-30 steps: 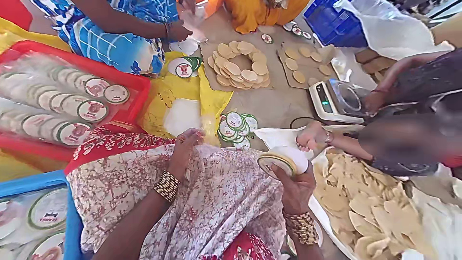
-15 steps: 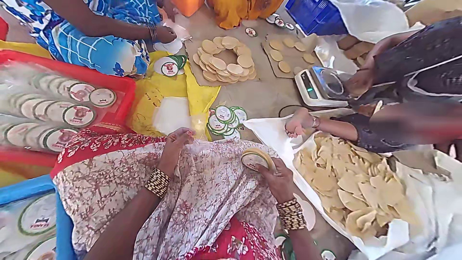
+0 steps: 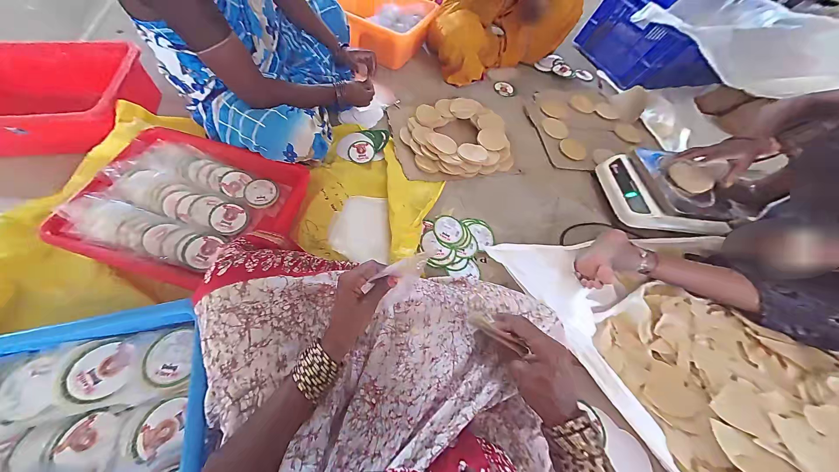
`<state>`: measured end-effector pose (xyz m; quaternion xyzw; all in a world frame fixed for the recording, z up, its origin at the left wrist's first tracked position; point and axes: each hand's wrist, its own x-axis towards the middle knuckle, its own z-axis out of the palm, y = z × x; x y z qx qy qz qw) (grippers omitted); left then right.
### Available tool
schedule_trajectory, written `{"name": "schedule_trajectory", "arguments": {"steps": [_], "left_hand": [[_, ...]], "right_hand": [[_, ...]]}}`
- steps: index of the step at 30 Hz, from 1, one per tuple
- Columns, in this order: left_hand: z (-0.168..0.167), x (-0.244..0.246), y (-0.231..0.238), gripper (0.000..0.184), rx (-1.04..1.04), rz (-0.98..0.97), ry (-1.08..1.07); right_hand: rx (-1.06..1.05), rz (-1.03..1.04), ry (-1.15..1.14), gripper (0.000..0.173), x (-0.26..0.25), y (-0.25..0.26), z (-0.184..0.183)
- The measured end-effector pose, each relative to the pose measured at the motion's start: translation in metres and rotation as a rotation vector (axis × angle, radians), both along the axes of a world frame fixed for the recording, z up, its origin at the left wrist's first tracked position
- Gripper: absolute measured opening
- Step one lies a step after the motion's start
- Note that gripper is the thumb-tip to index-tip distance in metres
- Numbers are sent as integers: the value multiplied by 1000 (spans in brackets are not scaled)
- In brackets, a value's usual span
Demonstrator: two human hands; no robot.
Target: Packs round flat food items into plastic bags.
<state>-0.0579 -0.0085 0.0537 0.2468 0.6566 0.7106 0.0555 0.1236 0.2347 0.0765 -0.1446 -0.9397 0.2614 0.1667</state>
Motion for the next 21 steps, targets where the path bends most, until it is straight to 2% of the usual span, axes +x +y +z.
{"name": "schedule_trajectory", "arguments": {"steps": [4,7,8,10,12,14,16,17,19,21], "left_hand": [[19,12,1,9,33,6,66],[26,19,6,11,160,-20,0],[29,22,7,11,264,-27,-89],[33,29,10,12,529,-13,-409],[30,36,11,11,664,-30,-663],[25,50,13,22,630,-148,-692],[27,69,21,25,572,-270,-686],[33,79,28,17,536,-260,-705],[43,96,42,9,503,-214,-741],[50,108,56,11,484,-70,-797]], "right_hand": [[132,113,-191,33,-5,-6,-2],[164,140,-268,35,-19,-14,-4],[95,125,-248,30,-23,-14,0],[-205,54,-101,20,-26,-13,3],[-708,11,92,36,-29,-20,14],[-1061,-26,219,49,-33,-33,32],[-1202,-85,269,51,-33,-45,44],[-1229,-109,271,48,-32,-52,46],[-1229,-124,271,44,-29,-65,39],[-1129,-125,271,42,-26,-75,22]]}}
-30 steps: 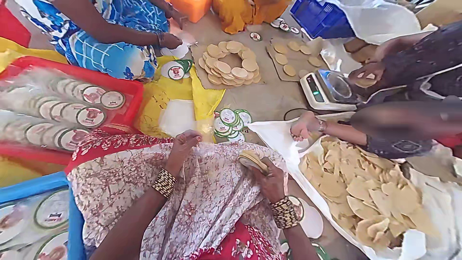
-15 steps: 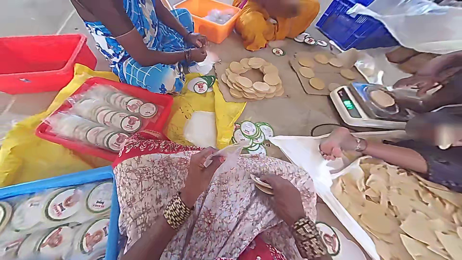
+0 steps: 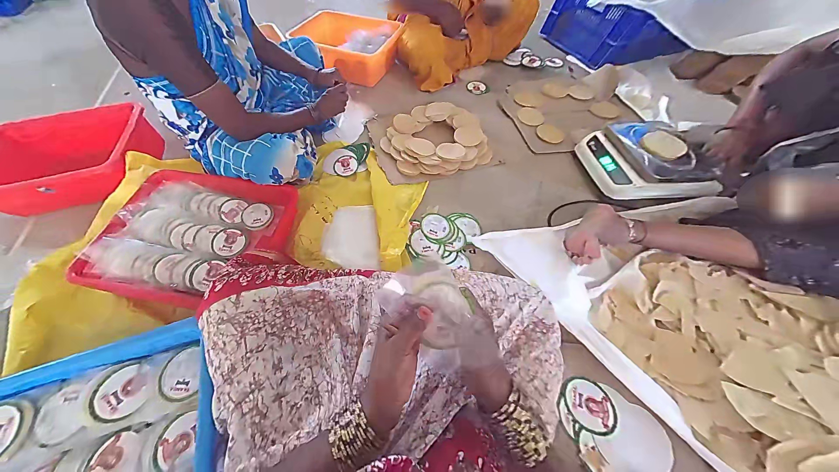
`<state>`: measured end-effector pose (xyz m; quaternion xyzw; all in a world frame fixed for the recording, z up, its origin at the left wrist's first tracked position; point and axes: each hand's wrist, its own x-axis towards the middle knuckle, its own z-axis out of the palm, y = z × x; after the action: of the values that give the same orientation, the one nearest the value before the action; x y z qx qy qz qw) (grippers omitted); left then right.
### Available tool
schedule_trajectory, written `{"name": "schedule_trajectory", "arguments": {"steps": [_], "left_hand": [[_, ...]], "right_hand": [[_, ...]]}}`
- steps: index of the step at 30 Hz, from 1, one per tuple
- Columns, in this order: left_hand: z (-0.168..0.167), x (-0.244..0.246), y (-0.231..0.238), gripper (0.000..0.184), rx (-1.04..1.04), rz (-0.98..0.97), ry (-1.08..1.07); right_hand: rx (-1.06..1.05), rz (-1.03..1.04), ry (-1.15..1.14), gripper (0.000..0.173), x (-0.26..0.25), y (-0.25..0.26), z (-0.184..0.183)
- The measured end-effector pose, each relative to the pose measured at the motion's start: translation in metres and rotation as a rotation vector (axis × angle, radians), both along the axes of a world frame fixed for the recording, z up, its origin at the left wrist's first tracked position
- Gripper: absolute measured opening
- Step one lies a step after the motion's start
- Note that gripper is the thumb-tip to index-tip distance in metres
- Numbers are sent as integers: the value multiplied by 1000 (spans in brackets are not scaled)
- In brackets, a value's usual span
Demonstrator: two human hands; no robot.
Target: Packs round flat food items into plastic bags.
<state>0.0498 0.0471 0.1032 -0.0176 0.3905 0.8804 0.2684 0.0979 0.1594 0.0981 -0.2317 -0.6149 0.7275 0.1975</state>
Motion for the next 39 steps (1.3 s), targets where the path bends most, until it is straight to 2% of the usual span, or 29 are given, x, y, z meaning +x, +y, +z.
{"name": "schedule_trajectory", "arguments": {"steps": [3,7,9,13,16,20,23,25,26,30,35,39], "left_hand": [[0,7,11,13,-178,77,-18],[-9,19,10,13,-161,21,120],[-11,20,10,15,-134,-2,135],[-17,24,12,13,-135,-15,131],[-17,28,16,12,-191,-21,96],[-22,16,11,14,-224,-156,228],[-16,5,3,16,-269,-62,366],[-12,-7,-6,21,-286,17,586],[-8,-12,-12,17,-311,45,725],[10,-21,-32,18,-392,41,1128],[19,-13,-42,16,-377,43,1277],[22,-6,-47,12,-391,59,1305]], "right_hand": [[483,-65,-126,40,4,-4,-10],[1006,-150,-175,47,17,-14,0],[1133,-191,-127,39,18,-16,2],[1191,-214,25,33,16,-5,-22],[1077,-131,-34,40,15,-3,-35],[518,-58,-33,57,9,10,-44],[330,-78,-10,41,7,36,-24],[288,-191,-27,41,13,49,-9],[276,-240,-37,41,18,55,-5],[299,-324,-80,39,43,73,5],[317,-378,-23,33,60,78,21],[359,-364,149,28,59,76,39]]}}
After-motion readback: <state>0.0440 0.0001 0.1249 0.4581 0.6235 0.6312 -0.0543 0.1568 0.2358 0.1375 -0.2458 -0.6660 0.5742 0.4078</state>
